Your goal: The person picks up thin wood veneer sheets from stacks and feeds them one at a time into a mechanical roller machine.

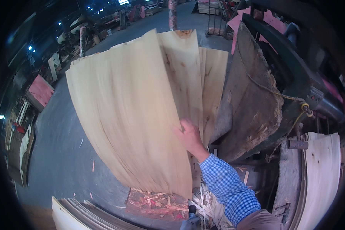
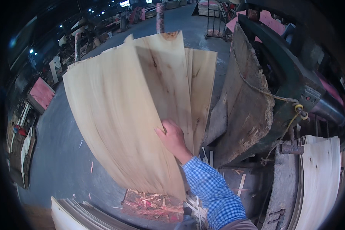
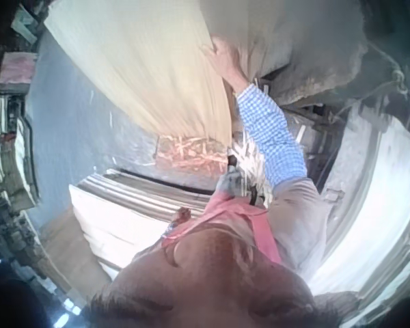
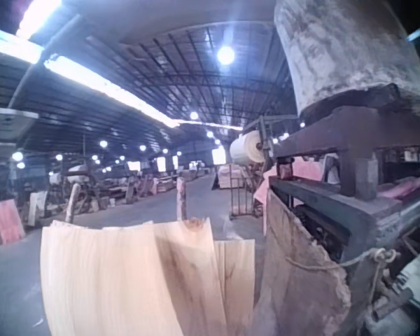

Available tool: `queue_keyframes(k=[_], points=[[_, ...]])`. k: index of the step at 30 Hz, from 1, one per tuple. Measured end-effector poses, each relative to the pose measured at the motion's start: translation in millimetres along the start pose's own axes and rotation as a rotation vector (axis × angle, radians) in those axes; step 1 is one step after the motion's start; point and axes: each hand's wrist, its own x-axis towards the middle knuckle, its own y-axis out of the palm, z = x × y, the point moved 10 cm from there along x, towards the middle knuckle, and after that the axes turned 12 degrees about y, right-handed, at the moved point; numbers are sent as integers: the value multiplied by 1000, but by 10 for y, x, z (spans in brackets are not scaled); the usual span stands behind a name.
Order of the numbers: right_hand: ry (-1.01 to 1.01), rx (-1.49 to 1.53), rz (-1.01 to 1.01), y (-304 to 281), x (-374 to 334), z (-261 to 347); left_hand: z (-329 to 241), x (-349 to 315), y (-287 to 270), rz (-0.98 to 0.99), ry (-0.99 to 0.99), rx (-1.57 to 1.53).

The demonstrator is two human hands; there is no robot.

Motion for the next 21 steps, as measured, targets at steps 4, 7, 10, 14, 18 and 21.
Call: queue_keyframes(k=[4, 7, 10, 14, 18, 21], points=[[-35, -87, -452, -576, 644, -550, -265, -65, 515, 32, -50, 151], [124, -99, -423, -626, 878, -1026, -677, -133, 942, 60, 37, 338], [249, -27, -397, -624, 912, -1053, -974, -131, 1033, -98, 109, 308], [315, 158, -407, -770, 571, -1092, -911, -69, 1020, -48, 85, 194], [443, 586, 28, -321, 624, -1433, -753, 150, 1089, 9, 21, 158], [565, 511, 217, -302, 493, -1377, -661, 366, 1531, 231, -5, 62]])
